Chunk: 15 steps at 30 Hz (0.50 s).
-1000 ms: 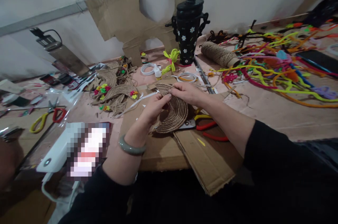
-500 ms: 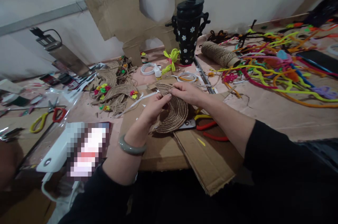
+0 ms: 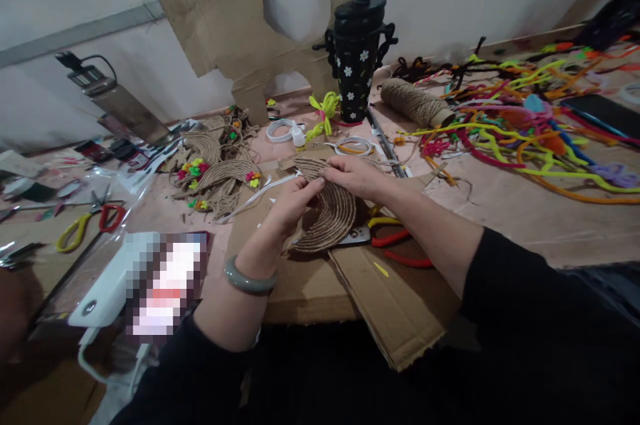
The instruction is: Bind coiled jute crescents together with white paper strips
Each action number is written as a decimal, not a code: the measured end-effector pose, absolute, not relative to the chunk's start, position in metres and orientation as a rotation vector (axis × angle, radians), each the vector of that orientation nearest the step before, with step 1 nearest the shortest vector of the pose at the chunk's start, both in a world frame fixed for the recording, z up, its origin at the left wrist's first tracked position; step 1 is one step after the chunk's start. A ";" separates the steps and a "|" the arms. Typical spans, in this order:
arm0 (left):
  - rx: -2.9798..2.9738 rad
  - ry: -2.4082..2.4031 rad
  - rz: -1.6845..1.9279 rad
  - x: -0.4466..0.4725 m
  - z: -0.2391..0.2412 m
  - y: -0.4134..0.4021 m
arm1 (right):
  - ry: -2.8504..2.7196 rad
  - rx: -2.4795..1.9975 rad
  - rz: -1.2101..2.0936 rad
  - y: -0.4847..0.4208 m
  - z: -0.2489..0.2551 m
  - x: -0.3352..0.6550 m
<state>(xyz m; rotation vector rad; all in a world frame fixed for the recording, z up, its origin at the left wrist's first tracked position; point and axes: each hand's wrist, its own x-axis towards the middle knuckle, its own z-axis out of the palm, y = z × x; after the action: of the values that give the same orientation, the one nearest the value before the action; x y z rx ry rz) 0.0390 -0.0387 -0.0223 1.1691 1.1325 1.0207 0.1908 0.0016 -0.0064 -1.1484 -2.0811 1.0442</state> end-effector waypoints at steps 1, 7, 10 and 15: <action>1.172 1.133 1.020 0.039 -0.022 -0.039 | -2.079 -1.148 1.045 0.002 -0.006 0.191; 1.178 1.126 1.022 0.039 -0.022 -0.039 | -2.083 -1.142 1.063 0.001 -0.005 0.191; 1.181 1.122 1.021 0.039 -0.021 -0.039 | -2.085 -1.144 1.063 0.000 -0.004 0.191; 1.177 1.122 1.030 0.040 -0.022 -0.040 | -2.099 -1.161 1.046 0.001 -0.004 0.191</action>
<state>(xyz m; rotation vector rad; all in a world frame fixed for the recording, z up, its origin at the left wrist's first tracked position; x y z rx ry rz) 0.0398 -0.0396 -0.0217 1.1774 1.1216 1.0305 0.1911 0.0009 -0.0042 -1.1611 -2.0995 1.0465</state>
